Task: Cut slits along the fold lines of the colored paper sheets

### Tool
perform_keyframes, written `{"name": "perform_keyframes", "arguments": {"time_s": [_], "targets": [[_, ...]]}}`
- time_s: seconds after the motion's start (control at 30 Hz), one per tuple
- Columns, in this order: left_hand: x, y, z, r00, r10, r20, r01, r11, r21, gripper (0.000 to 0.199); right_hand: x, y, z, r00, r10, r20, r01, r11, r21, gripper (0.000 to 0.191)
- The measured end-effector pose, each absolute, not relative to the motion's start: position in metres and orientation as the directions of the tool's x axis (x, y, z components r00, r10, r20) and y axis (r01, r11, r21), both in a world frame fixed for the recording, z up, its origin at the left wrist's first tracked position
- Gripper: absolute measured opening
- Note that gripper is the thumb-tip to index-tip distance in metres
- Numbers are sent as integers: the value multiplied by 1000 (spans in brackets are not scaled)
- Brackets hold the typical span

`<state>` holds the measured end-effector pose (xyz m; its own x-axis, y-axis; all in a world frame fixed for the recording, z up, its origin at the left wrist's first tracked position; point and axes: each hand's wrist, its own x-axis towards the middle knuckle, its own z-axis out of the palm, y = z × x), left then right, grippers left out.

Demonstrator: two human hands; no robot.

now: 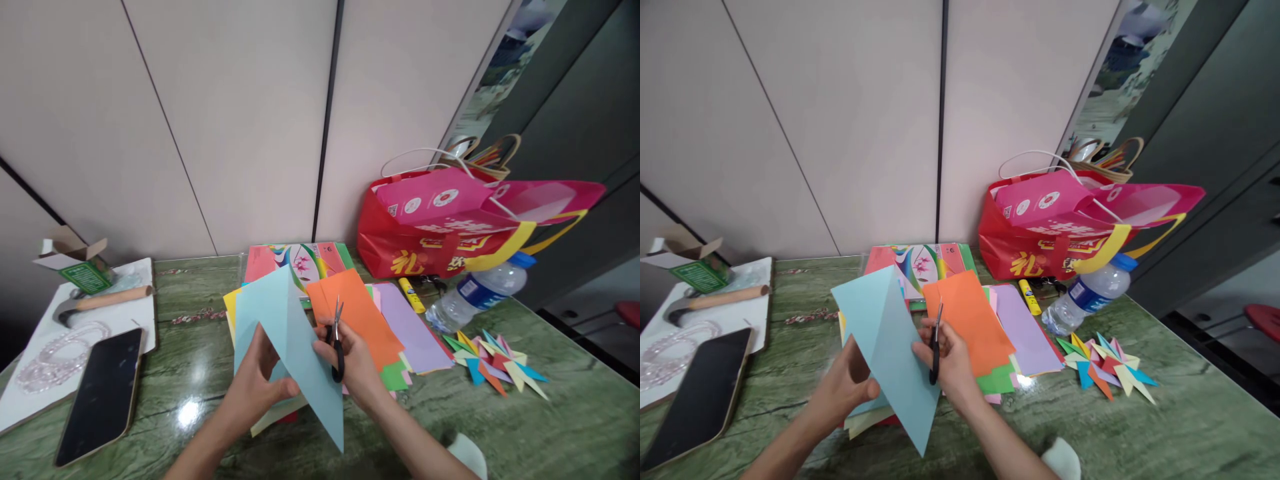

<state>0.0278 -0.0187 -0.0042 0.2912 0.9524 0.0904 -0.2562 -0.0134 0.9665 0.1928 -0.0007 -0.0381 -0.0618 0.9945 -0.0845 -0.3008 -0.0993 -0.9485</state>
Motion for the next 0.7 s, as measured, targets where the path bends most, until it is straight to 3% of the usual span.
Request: {"name": "perform_keyframes", "arguments": {"time_s": [0.13, 0.5, 0.7], "targets": [[25, -23, -8, 362, 929, 70, -233, 18, 972, 70, 191, -4, -36, -145, 985, -88, -297, -129, -946, 45], [25, -20, -14, 284, 955, 83, -214, -21, 977, 105, 186, -9, -32, -236, 970, -62, -326, -139, -935, 43], [21, -15, -17, 114, 992, 60, -95, -49, 994, 130, 192, -1, -41, -63, 993, -98, -314, -113, -943, 44]]}}
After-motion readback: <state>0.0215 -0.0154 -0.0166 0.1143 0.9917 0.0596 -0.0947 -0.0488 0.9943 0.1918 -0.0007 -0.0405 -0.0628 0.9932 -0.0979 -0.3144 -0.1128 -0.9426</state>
